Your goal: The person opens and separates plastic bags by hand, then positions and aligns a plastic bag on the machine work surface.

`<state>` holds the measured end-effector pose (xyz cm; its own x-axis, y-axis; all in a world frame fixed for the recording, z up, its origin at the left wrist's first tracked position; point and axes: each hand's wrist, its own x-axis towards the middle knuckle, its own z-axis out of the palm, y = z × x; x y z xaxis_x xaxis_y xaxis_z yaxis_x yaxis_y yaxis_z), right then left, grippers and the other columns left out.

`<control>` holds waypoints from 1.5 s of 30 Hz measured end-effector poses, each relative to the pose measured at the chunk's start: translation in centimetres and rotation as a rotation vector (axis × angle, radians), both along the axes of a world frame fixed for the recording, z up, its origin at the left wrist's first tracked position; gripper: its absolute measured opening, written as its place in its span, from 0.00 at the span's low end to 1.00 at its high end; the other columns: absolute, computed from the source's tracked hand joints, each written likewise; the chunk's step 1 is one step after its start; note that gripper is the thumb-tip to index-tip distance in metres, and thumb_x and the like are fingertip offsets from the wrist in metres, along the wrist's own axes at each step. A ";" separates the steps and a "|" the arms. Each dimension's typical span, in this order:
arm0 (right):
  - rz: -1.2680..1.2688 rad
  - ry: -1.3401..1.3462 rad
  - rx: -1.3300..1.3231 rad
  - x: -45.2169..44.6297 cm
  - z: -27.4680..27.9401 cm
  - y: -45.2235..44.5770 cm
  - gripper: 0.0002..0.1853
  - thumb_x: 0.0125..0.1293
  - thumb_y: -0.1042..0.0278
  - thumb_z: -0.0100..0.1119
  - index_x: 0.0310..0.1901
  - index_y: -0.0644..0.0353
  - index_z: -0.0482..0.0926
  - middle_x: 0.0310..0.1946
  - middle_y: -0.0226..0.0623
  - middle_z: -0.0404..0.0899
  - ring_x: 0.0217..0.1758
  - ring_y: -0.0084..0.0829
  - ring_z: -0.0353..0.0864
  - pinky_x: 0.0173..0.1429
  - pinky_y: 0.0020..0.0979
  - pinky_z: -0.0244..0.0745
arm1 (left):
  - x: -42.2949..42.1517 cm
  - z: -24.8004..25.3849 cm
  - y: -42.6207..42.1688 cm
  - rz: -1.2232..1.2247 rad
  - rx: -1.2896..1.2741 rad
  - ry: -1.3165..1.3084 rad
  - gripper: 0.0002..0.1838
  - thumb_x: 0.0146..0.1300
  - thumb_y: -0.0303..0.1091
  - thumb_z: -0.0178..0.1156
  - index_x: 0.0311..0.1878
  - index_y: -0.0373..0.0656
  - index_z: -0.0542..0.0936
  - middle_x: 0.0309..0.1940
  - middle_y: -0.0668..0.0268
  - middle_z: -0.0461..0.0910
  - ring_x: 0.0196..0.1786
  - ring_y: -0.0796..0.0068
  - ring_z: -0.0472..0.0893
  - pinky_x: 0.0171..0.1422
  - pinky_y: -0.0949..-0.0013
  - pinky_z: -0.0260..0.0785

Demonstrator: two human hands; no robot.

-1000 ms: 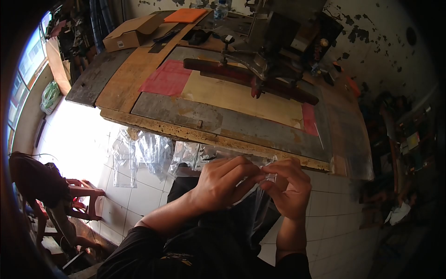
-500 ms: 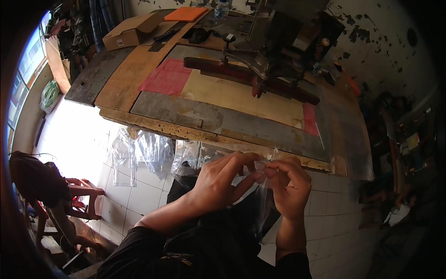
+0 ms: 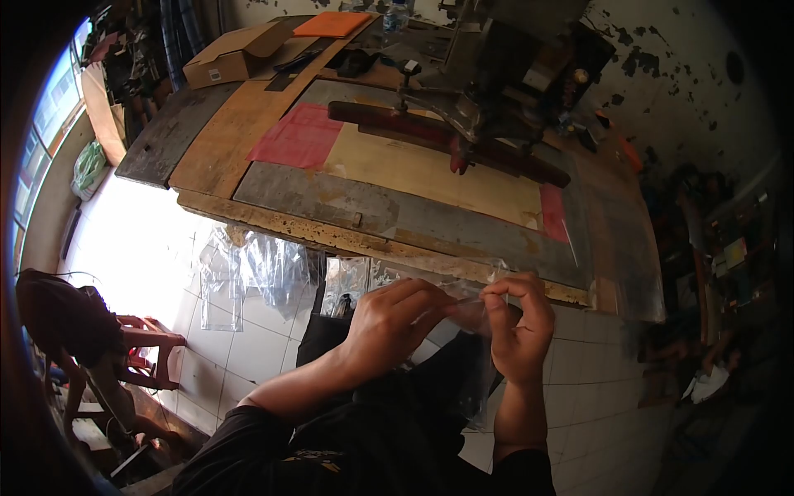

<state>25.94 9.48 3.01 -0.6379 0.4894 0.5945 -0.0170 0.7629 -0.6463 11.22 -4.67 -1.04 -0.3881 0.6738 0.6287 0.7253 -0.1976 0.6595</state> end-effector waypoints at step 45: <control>-0.205 0.117 -0.528 -1.1 -9.5 14.4 0.13 0.87 0.59 0.56 0.55 0.62 0.77 0.34 0.36 0.89 0.45 0.25 0.87 0.61 0.30 0.73 | -15.9 -4.0 3.3 -0.087 -0.250 -0.539 0.16 0.79 0.31 0.67 0.64 0.38 0.82 0.45 0.61 0.95 0.52 0.78 0.90 0.62 0.69 0.79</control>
